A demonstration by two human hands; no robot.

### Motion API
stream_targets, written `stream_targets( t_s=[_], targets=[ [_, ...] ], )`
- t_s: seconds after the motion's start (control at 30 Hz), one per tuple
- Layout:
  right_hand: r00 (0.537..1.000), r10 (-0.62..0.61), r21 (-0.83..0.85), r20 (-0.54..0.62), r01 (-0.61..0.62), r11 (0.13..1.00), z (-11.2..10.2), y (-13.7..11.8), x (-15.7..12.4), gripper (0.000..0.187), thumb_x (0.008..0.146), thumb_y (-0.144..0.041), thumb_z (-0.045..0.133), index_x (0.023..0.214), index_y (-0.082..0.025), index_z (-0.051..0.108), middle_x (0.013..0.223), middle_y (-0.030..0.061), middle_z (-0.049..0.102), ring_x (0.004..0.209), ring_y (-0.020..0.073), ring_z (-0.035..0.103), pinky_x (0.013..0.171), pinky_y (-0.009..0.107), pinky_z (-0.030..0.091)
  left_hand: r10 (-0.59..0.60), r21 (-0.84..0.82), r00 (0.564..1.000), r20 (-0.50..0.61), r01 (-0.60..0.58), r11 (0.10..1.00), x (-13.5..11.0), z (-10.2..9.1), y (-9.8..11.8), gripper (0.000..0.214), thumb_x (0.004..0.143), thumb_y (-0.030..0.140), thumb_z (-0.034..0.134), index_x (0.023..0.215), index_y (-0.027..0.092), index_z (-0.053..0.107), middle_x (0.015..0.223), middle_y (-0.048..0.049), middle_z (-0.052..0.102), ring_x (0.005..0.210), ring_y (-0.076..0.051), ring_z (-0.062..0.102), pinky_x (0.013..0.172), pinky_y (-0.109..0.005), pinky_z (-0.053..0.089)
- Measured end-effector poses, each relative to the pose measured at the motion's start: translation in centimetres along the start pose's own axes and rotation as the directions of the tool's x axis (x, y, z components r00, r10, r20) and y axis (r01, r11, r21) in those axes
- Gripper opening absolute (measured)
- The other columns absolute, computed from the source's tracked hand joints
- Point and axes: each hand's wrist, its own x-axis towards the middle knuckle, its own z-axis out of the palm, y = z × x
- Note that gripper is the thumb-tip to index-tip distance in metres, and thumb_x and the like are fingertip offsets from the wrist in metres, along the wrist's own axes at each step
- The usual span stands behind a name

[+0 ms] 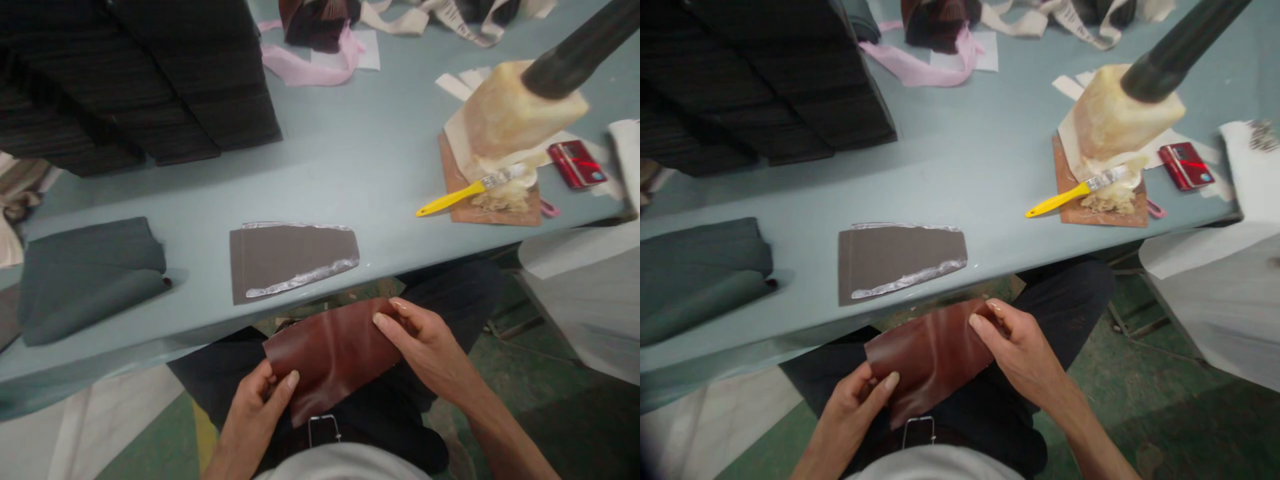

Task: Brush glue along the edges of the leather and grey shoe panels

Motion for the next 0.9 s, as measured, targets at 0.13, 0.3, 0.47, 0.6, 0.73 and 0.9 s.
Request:
stream_targets(
  t_s=[0.13,0.3,0.47,0.6,0.73,0.9],
  targets=[
    [0.998,-0.061,-0.065,-0.026,0.059,0.996,-0.1,-0.3,0.5,0.029,0.099,-0.041,0.064,0.077,-0.023,0.064,0.072,-0.0003,0.065,0.067,0.0165,0.059,0.063,0.027,0.048,0.047,0.127,0.999,-0.012,-0.045,0.991,-0.2,-0.6,-0.3,0.056,0.083,0.072,0.074,0.105,0.021,0.081,0.103,-0.0092,0.084,0.097,-0.031,0.078,0.091,-0.037,0.063],
    [0.984,-0.125,-0.115,-0.129,0.11,0.987,0.1,-1.8,2.0,0.033,0.095,-0.043,0.066,0.07,-0.023,0.057,0.062,-0.0044,0.051,0.057,0.0124,0.047,0.054,0.026,0.038,0.137,0.179,0.971,-0.196,-0.102,0.979,0.4,-3.0,3.4,0.055,0.08,0.076,0.075,0.096,0.023,0.076,0.077,-0.0036,0.077,0.067,-0.023,0.07,0.066,-0.03,0.06],
    [0.956,-0.206,-0.065,-0.208,0.196,0.978,0.8,-4.3,4.5,0.034,0.094,-0.042,0.065,0.069,-0.024,0.051,0.062,-0.0058,0.044,0.057,0.0111,0.042,0.055,0.026,0.036,0.319,0.38,0.909,-0.268,-0.204,0.902,2.2,-6.2,8.6,0.051,0.084,0.074,0.072,0.082,0.023,0.068,0.062,0.0025,0.065,0.057,-0.015,0.057,0.057,-0.023,0.049],
    [0.921,-0.296,-0.08,-0.252,0.285,0.955,0.7,-6.1,6.8,0.039,0.096,-0.041,0.065,0.067,-0.025,0.044,0.062,-0.0068,0.039,0.058,0.0108,0.038,0.059,0.027,0.035,0.403,0.485,0.872,-0.277,-0.235,0.842,3.8,-7.1,11.3,0.05,0.086,0.072,0.07,0.09,0.022,0.069,0.059,0.0056,0.061,0.052,-0.012,0.052,0.05,-0.021,0.04],
    [0.927,-0.293,-0.089,-0.234,0.279,0.956,0.8,-5.4,9.8,0.041,0.096,-0.045,0.065,0.068,-0.025,0.042,0.065,-0.0071,0.036,0.06,0.0112,0.037,0.061,0.029,0.031,0.516,0.566,0.824,-0.235,-0.316,0.762,6.2,-6.5,13.3,0.038,0.089,0.057,0.068,0.076,0.022,0.06,0.05,0.0083,0.048,0.048,-0.009,0.041,0.049,-0.021,0.031],
    [0.935,-0.246,-0.305,-0.256,0.163,0.938,1.7,-3.4,12.2,0.035,0.095,-0.043,0.065,0.071,-0.025,0.046,0.062,-0.0073,0.039,0.061,0.0124,0.038,0.064,0.031,0.027,0.478,0.622,0.865,-0.15,-0.293,0.726,8.9,-5.9,13.3,0.043,0.091,0.055,0.064,0.068,0.022,0.049,0.051,0.0081,0.042,0.054,-0.009,0.036,0.055,-0.022,0.026]
  ],
)
